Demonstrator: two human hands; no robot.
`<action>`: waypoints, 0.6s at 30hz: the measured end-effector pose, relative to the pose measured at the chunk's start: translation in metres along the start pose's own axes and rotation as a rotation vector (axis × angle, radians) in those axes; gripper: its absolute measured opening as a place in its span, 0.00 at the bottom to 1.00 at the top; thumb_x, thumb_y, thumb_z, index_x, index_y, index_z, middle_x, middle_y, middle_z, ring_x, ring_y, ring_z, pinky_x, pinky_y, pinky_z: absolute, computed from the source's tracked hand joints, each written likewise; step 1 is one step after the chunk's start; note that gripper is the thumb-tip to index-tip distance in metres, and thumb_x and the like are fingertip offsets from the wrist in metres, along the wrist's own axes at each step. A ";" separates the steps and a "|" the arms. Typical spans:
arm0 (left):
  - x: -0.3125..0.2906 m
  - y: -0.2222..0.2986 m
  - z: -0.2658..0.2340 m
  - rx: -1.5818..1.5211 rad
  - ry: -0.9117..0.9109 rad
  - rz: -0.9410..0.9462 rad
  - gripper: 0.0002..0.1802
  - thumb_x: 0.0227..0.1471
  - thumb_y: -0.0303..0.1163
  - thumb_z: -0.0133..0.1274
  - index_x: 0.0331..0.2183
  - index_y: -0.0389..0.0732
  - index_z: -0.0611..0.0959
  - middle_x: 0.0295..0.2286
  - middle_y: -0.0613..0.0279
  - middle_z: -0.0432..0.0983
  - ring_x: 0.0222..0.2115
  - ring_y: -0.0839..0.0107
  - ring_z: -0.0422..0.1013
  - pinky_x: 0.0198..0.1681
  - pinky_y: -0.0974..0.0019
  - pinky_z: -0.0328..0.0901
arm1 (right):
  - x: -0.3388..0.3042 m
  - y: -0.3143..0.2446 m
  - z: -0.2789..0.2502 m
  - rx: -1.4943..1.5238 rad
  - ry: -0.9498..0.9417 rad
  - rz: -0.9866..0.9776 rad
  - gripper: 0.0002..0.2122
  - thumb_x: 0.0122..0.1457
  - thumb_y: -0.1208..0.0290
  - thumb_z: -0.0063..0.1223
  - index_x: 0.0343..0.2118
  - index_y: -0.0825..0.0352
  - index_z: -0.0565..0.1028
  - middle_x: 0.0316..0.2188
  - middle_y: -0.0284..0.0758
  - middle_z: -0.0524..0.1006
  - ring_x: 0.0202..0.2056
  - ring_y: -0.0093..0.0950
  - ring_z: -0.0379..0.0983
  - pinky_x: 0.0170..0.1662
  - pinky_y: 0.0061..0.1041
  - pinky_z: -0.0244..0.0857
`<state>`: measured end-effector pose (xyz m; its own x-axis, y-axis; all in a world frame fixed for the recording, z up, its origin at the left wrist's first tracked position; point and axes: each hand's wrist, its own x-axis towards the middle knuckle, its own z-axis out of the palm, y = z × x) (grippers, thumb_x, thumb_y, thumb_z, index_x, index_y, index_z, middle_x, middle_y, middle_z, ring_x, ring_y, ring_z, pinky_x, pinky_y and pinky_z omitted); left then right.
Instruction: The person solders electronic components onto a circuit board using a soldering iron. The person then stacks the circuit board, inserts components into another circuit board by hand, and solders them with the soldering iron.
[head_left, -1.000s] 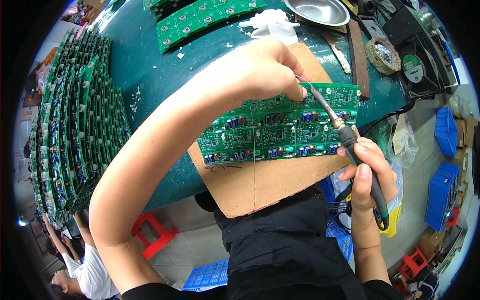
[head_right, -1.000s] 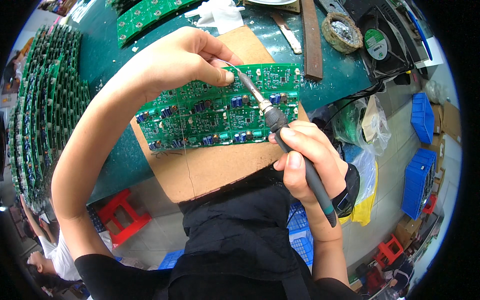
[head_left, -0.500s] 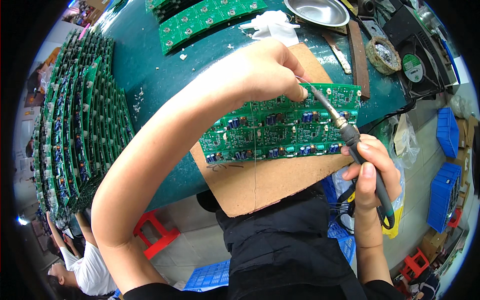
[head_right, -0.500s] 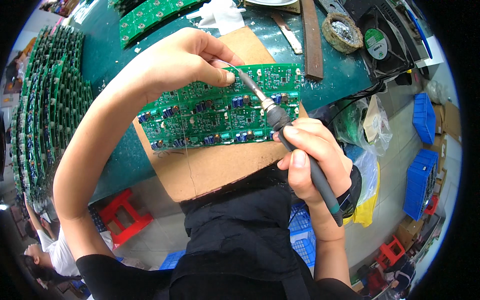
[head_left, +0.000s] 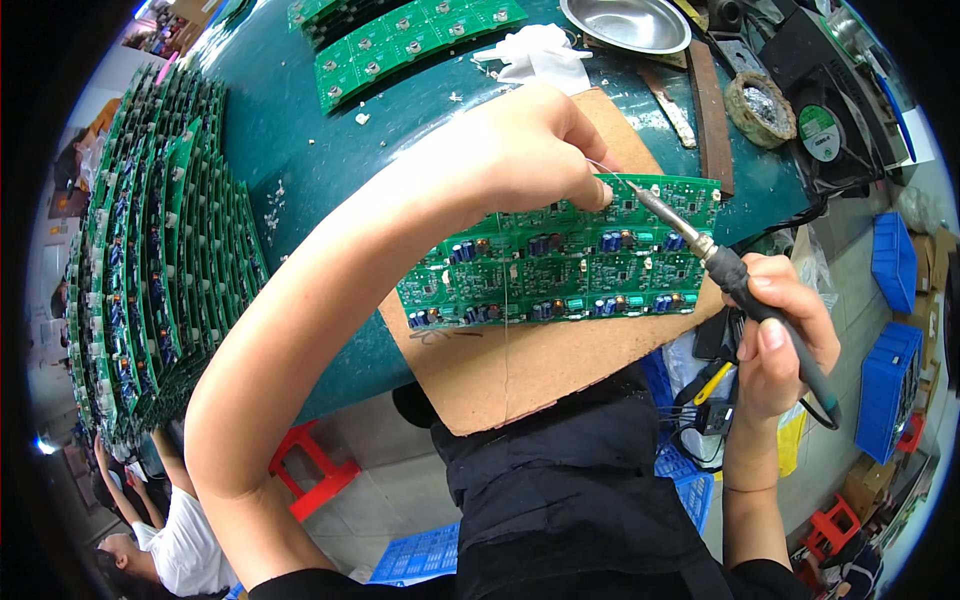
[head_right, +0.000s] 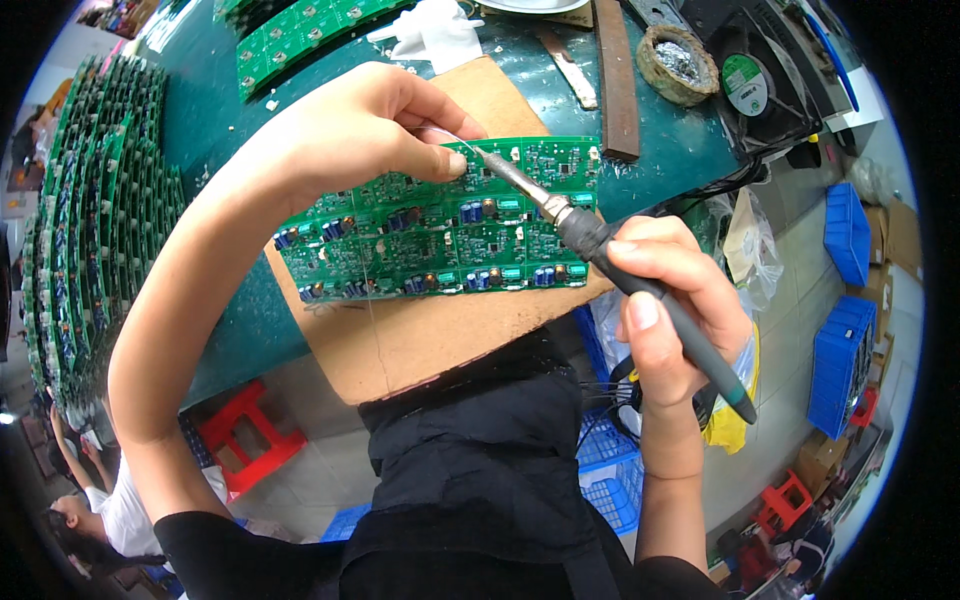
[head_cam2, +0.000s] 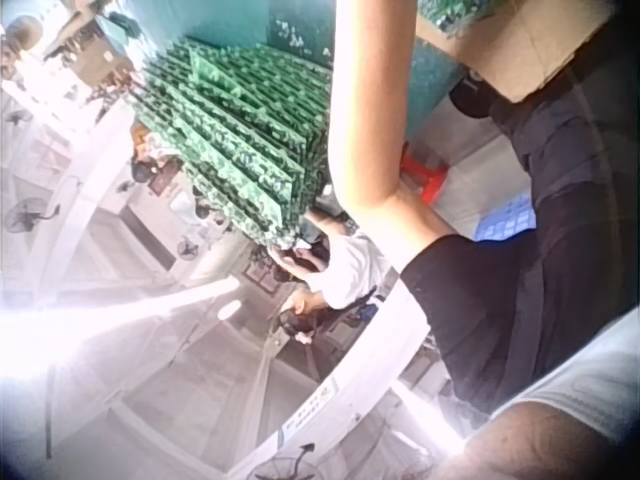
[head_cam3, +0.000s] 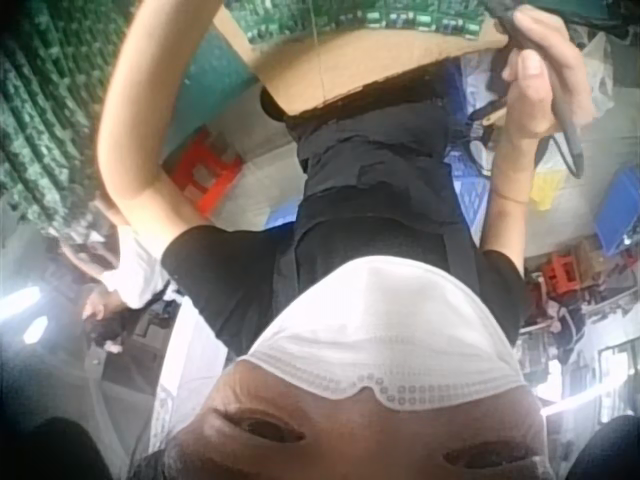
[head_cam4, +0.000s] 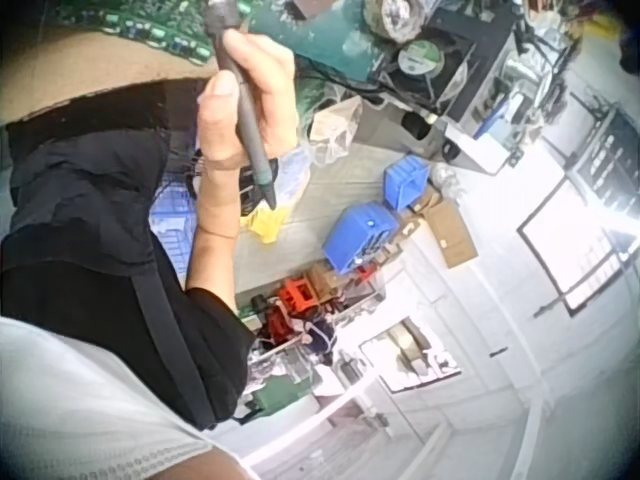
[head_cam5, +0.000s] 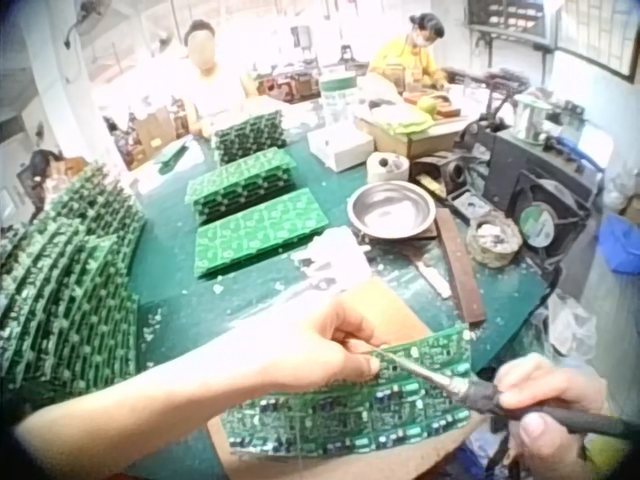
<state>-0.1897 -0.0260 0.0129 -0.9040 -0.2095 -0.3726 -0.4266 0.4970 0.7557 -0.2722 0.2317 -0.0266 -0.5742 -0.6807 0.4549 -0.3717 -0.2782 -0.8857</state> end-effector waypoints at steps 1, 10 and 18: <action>0.000 0.000 0.000 0.004 -0.007 0.007 0.18 0.45 0.27 0.60 0.41 0.31 0.84 0.27 0.63 0.80 0.29 0.79 0.73 0.38 0.74 0.66 | 0.001 -0.001 0.000 0.001 0.000 -0.001 0.12 0.56 0.71 0.51 0.38 0.75 0.75 0.32 0.44 0.74 0.22 0.19 0.67 0.31 0.18 0.65; -0.007 0.006 0.001 -0.011 -0.018 0.006 0.17 0.47 0.25 0.59 0.42 0.30 0.82 0.28 0.62 0.80 0.30 0.78 0.73 0.37 0.74 0.66 | 0.011 -0.003 -0.008 0.018 0.025 0.077 0.14 0.54 0.70 0.50 0.38 0.78 0.74 0.25 0.46 0.76 0.17 0.19 0.66 0.27 0.19 0.65; -0.012 0.010 0.003 0.000 -0.003 0.042 0.16 0.47 0.24 0.58 0.41 0.29 0.82 0.29 0.62 0.79 0.30 0.78 0.72 0.36 0.73 0.67 | 0.020 0.002 -0.019 0.025 -0.024 0.040 0.16 0.52 0.68 0.51 0.36 0.79 0.75 0.27 0.48 0.76 0.16 0.18 0.64 0.24 0.16 0.62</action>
<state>-0.1825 -0.0162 0.0233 -0.9211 -0.1855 -0.3423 -0.3881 0.5055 0.7706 -0.2981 0.2299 -0.0172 -0.5703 -0.7080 0.4165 -0.3303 -0.2666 -0.9054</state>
